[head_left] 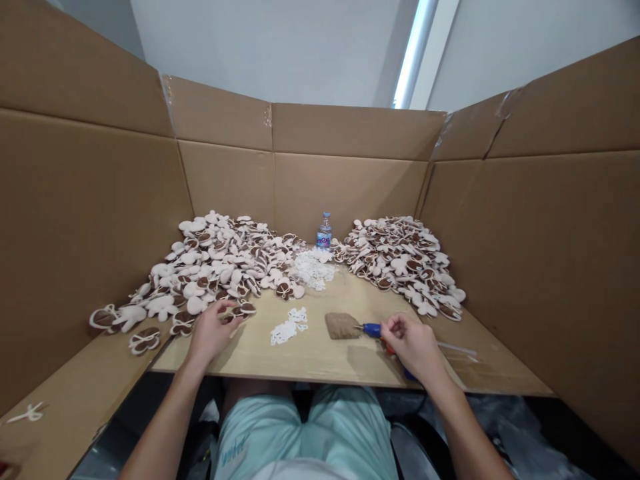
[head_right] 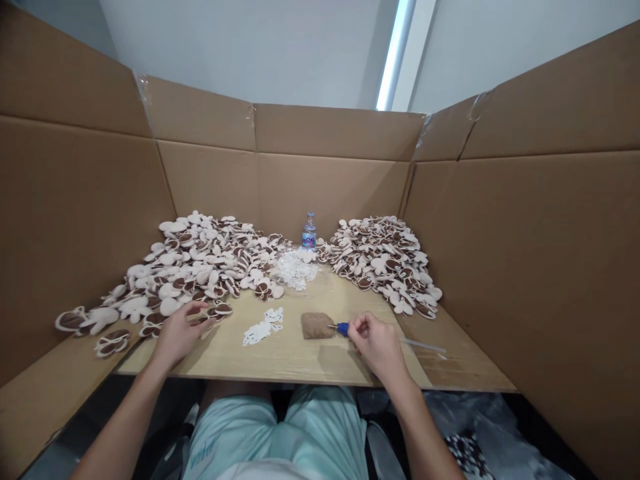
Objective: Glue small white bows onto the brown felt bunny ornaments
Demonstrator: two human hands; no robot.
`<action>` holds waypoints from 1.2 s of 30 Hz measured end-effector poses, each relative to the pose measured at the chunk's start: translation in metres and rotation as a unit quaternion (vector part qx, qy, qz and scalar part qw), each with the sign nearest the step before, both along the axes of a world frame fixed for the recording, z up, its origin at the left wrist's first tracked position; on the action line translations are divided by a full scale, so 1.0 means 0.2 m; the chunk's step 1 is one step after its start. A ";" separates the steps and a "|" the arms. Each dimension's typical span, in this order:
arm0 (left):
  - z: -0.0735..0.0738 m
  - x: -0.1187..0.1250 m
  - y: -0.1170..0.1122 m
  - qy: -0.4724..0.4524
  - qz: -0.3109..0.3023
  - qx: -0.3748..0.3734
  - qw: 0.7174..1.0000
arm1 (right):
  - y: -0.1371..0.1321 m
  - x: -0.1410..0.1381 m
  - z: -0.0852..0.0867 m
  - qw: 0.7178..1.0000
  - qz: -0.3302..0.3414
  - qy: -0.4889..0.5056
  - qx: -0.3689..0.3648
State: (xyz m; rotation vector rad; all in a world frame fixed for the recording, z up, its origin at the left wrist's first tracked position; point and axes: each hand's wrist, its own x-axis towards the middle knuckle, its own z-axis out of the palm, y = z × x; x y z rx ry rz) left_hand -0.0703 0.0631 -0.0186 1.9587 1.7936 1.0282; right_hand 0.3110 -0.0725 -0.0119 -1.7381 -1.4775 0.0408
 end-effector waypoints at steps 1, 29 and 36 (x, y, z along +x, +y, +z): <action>0.00 0.00 0.00 -0.001 0.000 -0.001 1.000 | 0.00 0.00 0.00 1.000 0.003 0.002 -0.004; 0.01 0.04 -0.03 -0.006 -0.012 0.019 1.000 | 0.04 -0.01 -0.07 0.997 0.022 -0.073 -0.026; 0.01 0.04 -0.03 -0.010 -0.016 0.029 0.999 | 0.02 -0.03 -0.06 0.995 0.029 -0.078 -0.049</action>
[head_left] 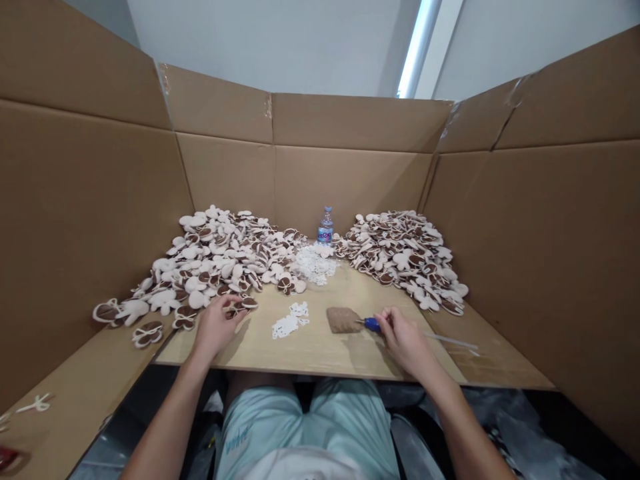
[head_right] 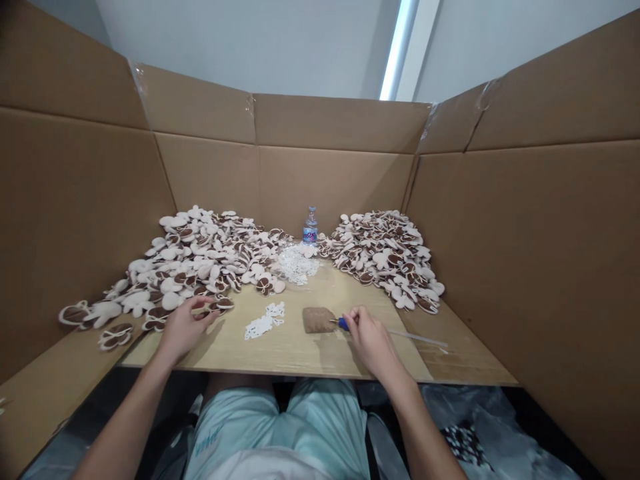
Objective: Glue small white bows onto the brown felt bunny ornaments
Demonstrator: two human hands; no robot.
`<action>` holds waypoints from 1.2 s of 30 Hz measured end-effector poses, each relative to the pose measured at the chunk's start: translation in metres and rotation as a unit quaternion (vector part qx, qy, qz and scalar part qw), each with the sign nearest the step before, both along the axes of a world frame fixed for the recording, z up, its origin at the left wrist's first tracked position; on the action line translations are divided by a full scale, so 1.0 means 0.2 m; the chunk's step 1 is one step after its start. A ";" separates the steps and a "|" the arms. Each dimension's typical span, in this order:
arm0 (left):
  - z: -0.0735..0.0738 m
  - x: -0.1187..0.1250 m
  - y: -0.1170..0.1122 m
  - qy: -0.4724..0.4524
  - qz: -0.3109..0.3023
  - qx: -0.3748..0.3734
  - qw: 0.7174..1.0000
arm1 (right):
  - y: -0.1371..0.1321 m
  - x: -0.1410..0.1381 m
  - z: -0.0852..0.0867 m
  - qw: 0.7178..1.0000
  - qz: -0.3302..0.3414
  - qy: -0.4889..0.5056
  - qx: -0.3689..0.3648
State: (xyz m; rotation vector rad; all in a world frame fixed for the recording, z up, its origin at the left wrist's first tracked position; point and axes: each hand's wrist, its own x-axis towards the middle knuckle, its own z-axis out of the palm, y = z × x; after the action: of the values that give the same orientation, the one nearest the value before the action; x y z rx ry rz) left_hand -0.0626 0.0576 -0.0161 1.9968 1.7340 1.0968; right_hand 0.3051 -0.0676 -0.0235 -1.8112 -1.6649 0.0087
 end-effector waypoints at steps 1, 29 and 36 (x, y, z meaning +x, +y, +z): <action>0.00 0.00 0.00 -0.001 -0.001 0.002 1.000 | 0.00 0.00 0.00 1.000 -0.002 -0.005 -0.002; -0.05 0.02 0.01 -0.019 -0.098 -0.017 0.995 | 0.00 -0.09 -0.04 0.994 0.076 0.002 0.073; 0.16 0.07 -0.22 -0.034 -0.088 0.005 0.996 | 0.07 -0.69 -0.09 0.961 0.234 0.147 0.003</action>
State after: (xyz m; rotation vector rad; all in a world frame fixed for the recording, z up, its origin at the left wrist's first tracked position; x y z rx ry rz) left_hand -0.0493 0.0133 0.0162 2.0472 1.4912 1.1016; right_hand 0.1679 -0.0539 -0.0422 -1.2963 -1.8224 0.4553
